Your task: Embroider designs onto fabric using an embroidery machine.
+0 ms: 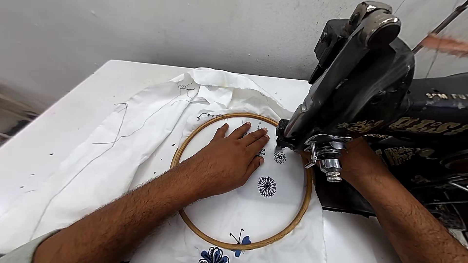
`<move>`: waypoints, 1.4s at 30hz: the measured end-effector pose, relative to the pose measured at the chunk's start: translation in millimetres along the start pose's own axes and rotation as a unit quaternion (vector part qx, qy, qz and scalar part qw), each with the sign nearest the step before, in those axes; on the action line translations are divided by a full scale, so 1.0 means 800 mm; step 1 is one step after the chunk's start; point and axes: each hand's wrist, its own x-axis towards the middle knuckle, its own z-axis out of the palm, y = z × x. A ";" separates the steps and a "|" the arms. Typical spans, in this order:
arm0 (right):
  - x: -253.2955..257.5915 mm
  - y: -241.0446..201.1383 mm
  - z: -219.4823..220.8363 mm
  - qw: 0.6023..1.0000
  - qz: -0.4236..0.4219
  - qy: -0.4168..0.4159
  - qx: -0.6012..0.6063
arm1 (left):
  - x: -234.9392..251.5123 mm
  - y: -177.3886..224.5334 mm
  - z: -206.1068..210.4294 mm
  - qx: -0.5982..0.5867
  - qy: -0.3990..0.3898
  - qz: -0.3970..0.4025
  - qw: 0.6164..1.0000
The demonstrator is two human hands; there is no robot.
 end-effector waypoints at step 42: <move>-0.001 0.008 0.010 0.999 0.003 0.000 0.048 | -0.009 0.001 -0.007 0.015 -0.019 -0.010 1.000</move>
